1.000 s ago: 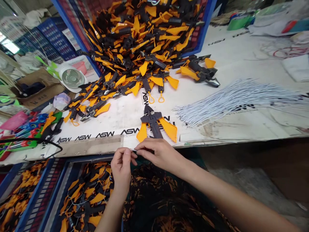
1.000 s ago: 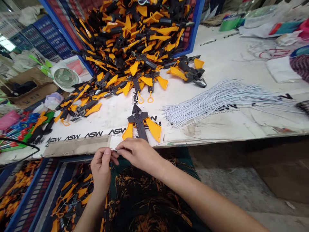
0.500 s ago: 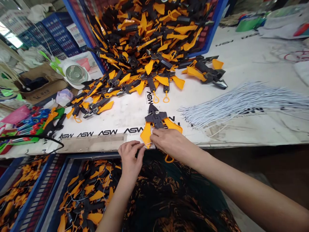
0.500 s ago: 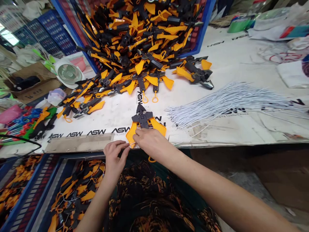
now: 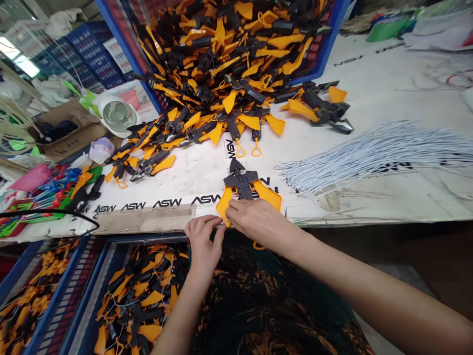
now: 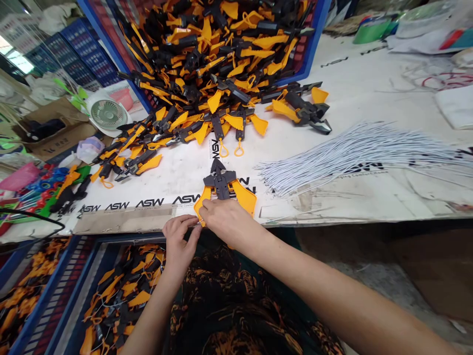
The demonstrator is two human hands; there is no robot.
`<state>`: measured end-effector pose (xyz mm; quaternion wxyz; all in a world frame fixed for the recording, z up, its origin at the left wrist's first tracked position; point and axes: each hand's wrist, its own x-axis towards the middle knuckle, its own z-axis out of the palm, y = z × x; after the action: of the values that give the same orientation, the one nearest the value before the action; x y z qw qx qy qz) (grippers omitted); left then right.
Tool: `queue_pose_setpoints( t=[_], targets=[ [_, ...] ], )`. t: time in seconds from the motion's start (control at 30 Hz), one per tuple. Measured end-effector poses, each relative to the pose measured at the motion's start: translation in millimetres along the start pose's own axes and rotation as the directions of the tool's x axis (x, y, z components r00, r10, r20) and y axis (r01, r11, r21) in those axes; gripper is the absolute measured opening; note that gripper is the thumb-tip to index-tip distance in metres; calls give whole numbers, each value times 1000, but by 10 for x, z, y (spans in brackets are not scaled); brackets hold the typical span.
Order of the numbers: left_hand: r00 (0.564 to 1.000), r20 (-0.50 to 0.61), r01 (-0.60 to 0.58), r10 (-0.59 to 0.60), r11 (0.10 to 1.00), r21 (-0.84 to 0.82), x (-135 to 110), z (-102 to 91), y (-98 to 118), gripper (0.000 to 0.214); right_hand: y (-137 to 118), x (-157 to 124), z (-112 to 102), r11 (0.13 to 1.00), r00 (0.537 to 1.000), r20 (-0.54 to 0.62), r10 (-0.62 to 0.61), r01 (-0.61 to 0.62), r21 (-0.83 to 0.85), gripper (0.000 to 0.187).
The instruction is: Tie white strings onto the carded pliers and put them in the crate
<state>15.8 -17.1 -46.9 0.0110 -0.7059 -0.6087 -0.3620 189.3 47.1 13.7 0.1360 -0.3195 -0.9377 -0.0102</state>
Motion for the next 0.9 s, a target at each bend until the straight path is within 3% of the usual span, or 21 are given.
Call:
queue_pose_setpoints(
  t=[0.2, 0.37, 0.5, 0.57, 0.63, 0.7, 0.8, 0.9],
  targets=[
    [1000, 21, 3, -3, 1000, -11, 14, 4, -26, 8, 29, -3, 76, 982, 998, 39, 51, -57, 179, 12],
    [997, 81, 20, -17, 999, -37, 67, -38, -1, 8, -41, -38, 84, 984, 996, -49, 79, -70, 162, 20],
    [993, 116, 41, -23, 988, -150, 109, -311, -106, 12, -44, -73, 111, 991, 998, -63, 29, -21, 135, 21],
    [992, 59, 127, -115, 955, -267, 109, -527, -223, 12, -15, -88, 131, 990, 997, -76, 24, -13, 142, 23],
    [964, 5, 244, -264, 884, -398, 89, -724, -335, 13, 18, -97, 142, 988, 996, -83, 25, -12, 153, 24],
    [918, 33, 354, -395, 779, -517, 55, -848, -389, 16, 40, -101, 139, 986, 996, -81, 30, -17, 163, 23],
    [833, 281, 533, -477, 556, -637, 12, -871, -310, 22, 17, -98, 112, 970, 994, -93, 49, -25, 241, 26],
    [732, 544, 661, -411, 232, -714, 15, -783, -87, 25, -106, -92, 94, 853, 981, -163, 101, -1, 522, 30]
  ],
)
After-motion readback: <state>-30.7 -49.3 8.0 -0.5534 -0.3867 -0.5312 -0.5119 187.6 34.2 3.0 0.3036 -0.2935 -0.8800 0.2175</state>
